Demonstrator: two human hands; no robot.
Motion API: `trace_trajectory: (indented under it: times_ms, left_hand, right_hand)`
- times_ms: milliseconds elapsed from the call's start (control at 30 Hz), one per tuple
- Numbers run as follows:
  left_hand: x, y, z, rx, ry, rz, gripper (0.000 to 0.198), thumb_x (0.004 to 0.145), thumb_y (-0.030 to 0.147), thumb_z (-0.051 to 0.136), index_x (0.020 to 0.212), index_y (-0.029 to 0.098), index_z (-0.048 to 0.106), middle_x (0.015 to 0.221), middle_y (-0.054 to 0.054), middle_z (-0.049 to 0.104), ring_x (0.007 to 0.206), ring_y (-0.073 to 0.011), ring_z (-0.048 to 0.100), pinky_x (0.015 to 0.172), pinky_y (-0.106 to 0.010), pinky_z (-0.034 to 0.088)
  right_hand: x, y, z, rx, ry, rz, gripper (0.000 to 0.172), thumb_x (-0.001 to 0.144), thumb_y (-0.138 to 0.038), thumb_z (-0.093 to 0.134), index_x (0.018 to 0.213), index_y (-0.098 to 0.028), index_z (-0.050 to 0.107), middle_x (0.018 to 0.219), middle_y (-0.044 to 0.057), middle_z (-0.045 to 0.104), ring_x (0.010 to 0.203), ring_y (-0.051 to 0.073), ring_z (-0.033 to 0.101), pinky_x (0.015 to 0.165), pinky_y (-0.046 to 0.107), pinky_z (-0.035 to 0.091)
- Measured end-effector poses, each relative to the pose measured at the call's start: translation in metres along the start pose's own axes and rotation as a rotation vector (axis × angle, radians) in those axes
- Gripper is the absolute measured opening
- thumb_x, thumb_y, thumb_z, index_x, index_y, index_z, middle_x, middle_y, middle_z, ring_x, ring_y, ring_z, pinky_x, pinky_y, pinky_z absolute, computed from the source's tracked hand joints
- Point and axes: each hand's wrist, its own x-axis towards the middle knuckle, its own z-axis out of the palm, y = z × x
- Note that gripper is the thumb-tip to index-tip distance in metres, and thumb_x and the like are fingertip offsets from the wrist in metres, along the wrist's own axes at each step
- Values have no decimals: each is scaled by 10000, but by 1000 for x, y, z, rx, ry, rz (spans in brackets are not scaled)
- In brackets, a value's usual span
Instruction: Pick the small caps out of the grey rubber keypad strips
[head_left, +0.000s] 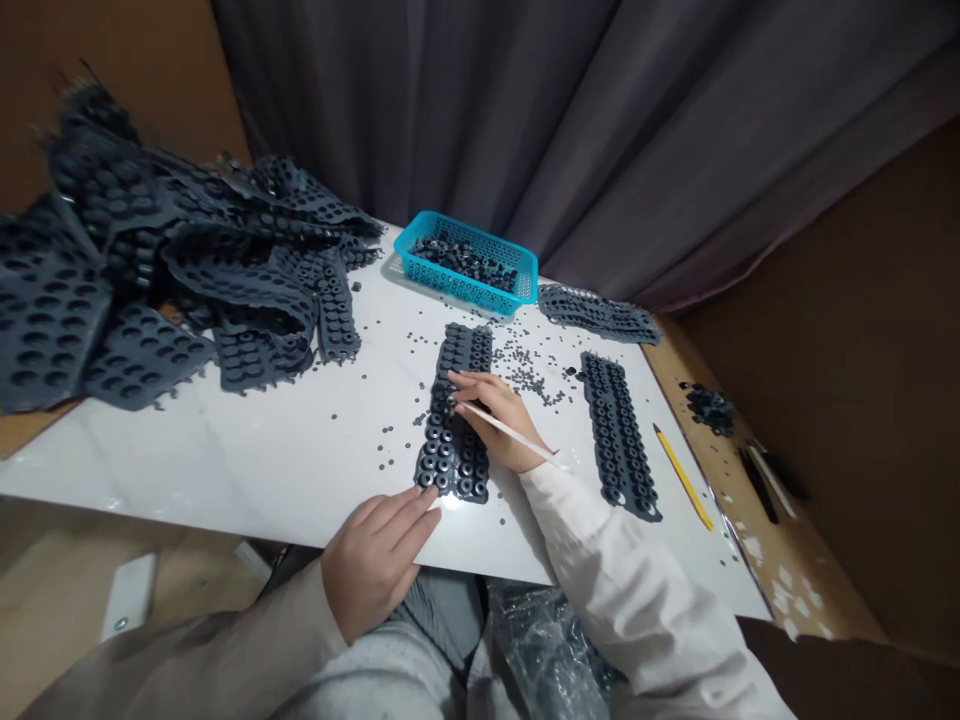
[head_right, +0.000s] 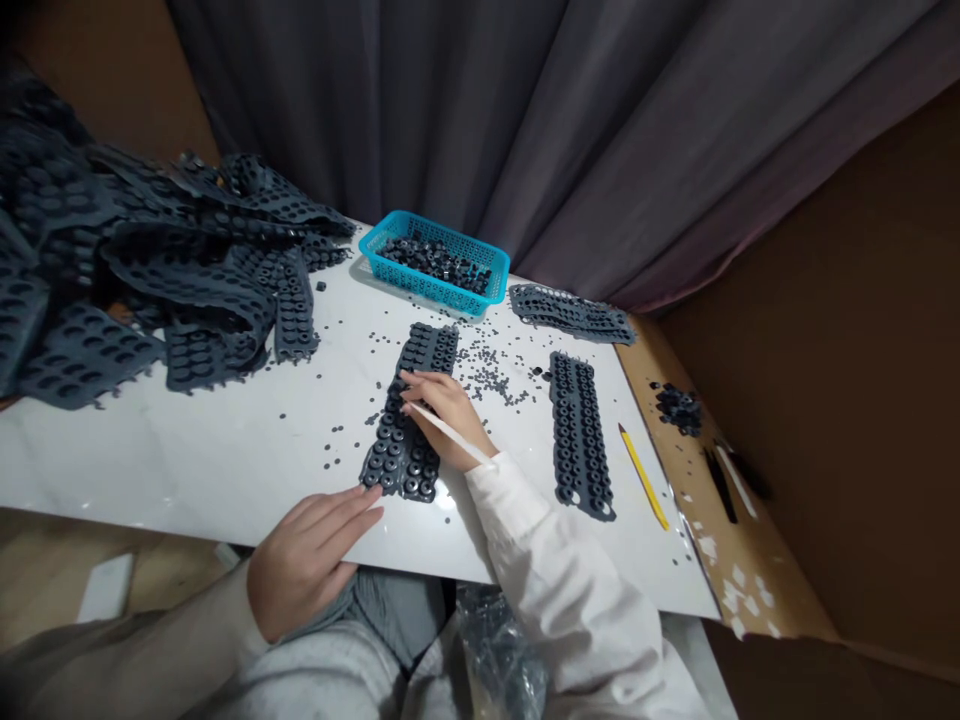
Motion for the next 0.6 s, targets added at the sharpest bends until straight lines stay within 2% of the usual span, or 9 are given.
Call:
trace_trajectory:
  times_ms: [100, 300, 400, 500, 600]
  left_hand:
    - [-2, -1, 2, -7, 5, -19, 430, 748, 12, 425, 1092, 133, 653, 1176, -100, 702, 1066, -238, 632, 898, -380, 464]
    - [-3, -1, 3, -11, -9, -17, 437, 747, 21, 431, 1106, 141, 649, 1193, -100, 695, 1071, -245, 629, 893, -387, 469]
    - [-3, 0, 2, -6, -6, -20, 430, 748, 19, 432, 1099, 141, 650, 1188, -96, 698, 1060, -243, 633, 886, -385, 469]
    - [-2, 0, 2, -16, 0, -27, 431, 749, 15, 430, 1096, 139, 652, 1189, -95, 698, 1056, -240, 635, 886, -383, 467]
    - [0, -1, 0, -21, -12, -19, 422, 754, 8, 431, 1092, 125, 655, 1186, -97, 699, 1048, -242, 640, 886, -382, 471]
  right_hand:
    - [-5, 0, 5, 118, -15, 27, 98, 931, -279, 540, 952, -227, 620, 1201, 107, 698, 1173, 228, 599, 971, 445, 513]
    - [-6, 4, 10, 113, -22, 45, 95, 932, -269, 539, 942, -222, 621, 1150, 101, 722, 1143, 223, 619, 968, 431, 515]
    - [-6, 7, 11, 32, -45, 17, 99, 933, -260, 543, 964, -224, 629, 1138, 87, 726, 1123, 226, 632, 948, 423, 518]
    - [-4, 11, 10, -145, -101, -74, 129, 945, -249, 521, 985, -219, 639, 1176, 89, 712, 1127, 254, 630, 924, 445, 506]
    - [5, 18, 6, -242, -81, -101, 164, 959, -234, 482, 980, -216, 643, 1224, 99, 687, 1104, 258, 635, 915, 446, 498]
